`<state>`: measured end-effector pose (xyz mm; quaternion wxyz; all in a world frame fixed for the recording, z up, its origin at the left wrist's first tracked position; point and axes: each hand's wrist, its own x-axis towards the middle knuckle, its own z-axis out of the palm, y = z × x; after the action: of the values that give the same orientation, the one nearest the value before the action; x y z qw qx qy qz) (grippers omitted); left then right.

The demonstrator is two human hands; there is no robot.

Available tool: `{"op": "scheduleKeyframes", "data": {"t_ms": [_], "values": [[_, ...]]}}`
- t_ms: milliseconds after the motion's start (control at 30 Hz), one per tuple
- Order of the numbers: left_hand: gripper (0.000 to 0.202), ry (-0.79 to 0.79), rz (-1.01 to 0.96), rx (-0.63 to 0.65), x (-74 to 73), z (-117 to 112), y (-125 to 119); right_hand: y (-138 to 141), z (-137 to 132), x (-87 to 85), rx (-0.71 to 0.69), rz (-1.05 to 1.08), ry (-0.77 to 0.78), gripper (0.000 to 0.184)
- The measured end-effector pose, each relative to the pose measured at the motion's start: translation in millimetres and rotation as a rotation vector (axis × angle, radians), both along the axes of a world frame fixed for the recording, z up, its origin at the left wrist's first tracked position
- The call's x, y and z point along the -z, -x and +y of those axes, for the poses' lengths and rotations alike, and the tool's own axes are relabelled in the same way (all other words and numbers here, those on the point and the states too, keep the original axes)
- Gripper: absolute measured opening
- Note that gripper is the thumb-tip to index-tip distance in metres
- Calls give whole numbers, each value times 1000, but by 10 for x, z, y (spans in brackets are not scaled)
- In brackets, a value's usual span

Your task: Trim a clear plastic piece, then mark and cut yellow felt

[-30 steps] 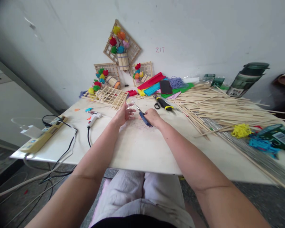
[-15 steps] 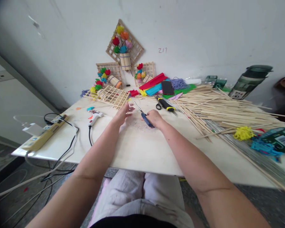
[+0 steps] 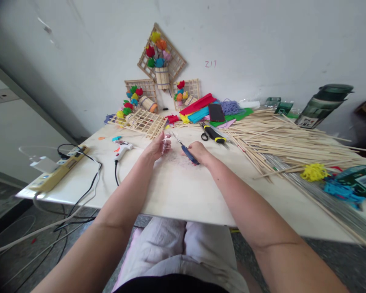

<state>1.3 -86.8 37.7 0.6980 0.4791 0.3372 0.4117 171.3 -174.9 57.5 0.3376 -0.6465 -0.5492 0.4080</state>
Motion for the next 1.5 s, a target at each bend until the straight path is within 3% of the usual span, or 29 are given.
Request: {"op": "scheduleKeyframes", "data": {"t_ms": [167,300,433,500,700,833,967,1267,1500], "values": [[33,-294,128,-180,6,36,-42,-52,100,76,3,-298,-67,24],[39,-515,248,-313,-9,-1,-130,-32,116,58,19,-592,-140,30],[55,-693,435,-433,-14,-27,-163,3,76,9,19,-678,-122,36],[50,-721,472,-451,-3,-13,-153,15,60,-4,26,-702,-127,37],[19,-678,351,-427,134,78,-186,45,36,1,48,-779,-153,40],[24,-537,252,-438,198,71,-293,66,24,7,62,-794,-158,41],[28,-418,159,-473,156,6,-373,88,9,11,59,-788,-177,41],[34,-391,-14,-479,41,-59,-345,40,17,37,-15,-755,-292,34],[36,-408,-41,-427,20,-71,-291,-21,58,55,-121,-548,-291,40]]}}
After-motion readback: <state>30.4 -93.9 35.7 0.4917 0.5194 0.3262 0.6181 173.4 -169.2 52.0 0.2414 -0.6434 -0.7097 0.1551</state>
